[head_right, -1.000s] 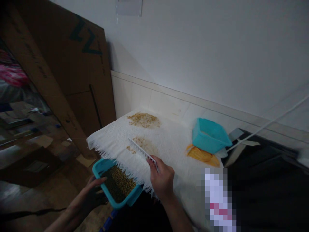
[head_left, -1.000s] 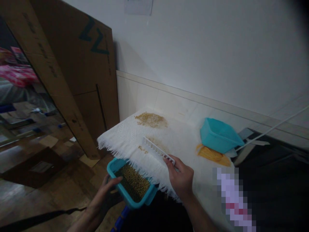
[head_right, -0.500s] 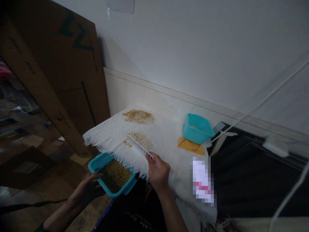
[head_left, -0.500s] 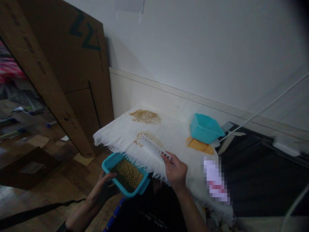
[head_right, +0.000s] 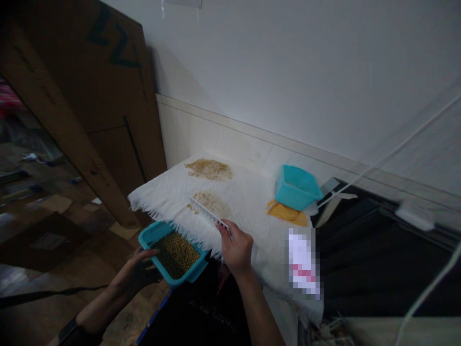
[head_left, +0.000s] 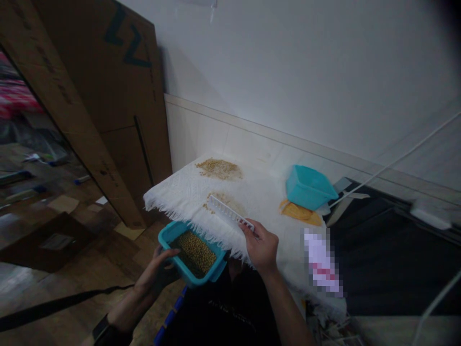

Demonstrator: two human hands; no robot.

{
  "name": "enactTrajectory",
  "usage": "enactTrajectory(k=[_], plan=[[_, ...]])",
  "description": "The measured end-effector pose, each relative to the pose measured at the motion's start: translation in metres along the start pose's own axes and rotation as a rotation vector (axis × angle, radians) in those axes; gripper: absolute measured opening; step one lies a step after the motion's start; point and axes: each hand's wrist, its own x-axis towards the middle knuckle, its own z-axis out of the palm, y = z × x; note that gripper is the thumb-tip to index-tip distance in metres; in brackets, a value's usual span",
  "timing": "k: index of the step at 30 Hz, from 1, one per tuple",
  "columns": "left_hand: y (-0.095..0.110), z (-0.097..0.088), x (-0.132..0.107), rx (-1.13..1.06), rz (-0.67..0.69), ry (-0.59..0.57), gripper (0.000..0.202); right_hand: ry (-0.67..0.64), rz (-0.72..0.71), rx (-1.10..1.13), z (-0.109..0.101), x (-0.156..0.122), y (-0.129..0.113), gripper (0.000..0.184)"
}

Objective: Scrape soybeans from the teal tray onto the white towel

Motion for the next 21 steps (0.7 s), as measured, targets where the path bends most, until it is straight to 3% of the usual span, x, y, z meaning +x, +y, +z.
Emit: enactTrajectory(k=[10,21], plan=[[0.001,0.007,-0.003,0.02,0.006,0.09,0.075,-0.032,0.02,0.05,-0.006,0.007,0.002,0.032],[0.005,0.02,-0.008,-0.051,-0.037,0.094,0.077,-0.076,0.106,-0.005,-0.013,0.013,0.004,0.036]])
